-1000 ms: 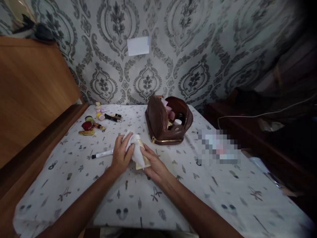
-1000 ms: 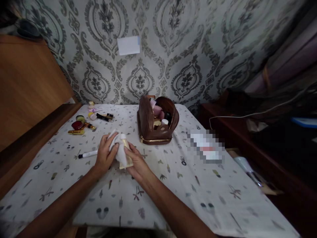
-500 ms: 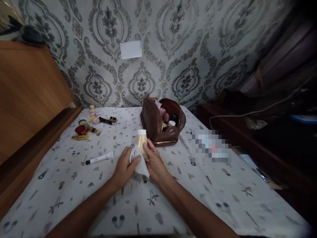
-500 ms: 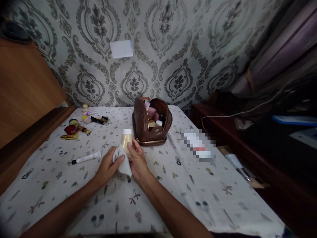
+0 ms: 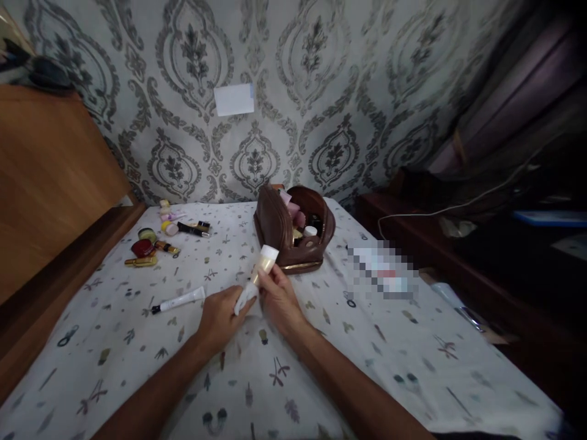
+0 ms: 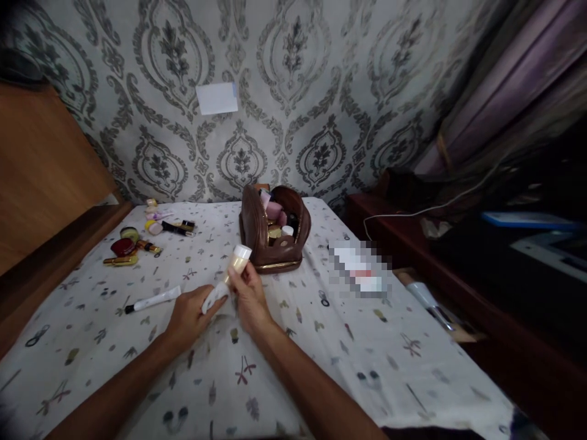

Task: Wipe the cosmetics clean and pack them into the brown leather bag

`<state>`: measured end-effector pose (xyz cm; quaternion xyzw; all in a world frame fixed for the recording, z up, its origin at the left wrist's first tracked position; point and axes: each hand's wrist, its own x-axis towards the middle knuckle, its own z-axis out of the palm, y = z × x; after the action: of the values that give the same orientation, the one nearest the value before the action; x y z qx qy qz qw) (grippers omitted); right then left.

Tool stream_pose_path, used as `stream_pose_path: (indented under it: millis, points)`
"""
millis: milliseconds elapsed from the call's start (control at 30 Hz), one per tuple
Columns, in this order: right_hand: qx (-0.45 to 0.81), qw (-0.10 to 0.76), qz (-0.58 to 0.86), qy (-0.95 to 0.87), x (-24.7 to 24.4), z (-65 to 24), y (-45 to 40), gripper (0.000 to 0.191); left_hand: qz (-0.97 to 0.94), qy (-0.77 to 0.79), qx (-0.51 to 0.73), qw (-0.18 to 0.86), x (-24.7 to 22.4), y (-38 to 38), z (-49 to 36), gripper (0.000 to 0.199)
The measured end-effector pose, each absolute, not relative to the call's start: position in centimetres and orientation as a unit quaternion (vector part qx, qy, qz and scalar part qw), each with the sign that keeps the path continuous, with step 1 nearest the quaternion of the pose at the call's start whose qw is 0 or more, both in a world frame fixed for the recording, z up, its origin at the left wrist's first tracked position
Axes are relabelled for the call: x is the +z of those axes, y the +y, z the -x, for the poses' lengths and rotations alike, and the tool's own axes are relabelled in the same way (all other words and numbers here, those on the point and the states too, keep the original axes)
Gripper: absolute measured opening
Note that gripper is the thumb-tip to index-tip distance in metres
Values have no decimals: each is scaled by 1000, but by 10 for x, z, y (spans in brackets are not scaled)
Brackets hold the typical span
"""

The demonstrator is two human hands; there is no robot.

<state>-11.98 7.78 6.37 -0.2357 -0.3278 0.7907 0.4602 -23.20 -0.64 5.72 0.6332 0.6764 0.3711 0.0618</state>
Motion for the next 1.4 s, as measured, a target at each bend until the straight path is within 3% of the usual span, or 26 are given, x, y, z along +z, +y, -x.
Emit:
stream_pose_path:
  millis: [300, 500, 633, 800, 933, 1167, 1400]
  points:
    - [844, 425, 178, -274, 67, 117, 79, 38, -582, 651, 454, 176, 57, -9, 225, 32]
    - [851, 418, 184, -259, 66, 114, 74, 51, -536, 648, 477, 254, 53, -3, 224, 35]
    - [850, 396, 190, -291, 65, 115, 69, 41, -504, 595, 511, 362, 49, 3, 226, 44]
    - [852, 376, 200, -303, 63, 118, 68, 45, -432, 586, 530, 434, 48, 5, 225, 53]
    - [857, 342, 222, -315, 62, 117, 67, 43, -419, 571, 555, 437, 46, 5, 225, 54]
    - [859, 317, 211, -341, 68, 116, 64, 42, -486, 597, 537, 345, 45, 3, 231, 44]
    - [823, 341, 230, -393, 64, 118, 65, 46, -541, 631, 490, 262, 56, 0, 233, 39]
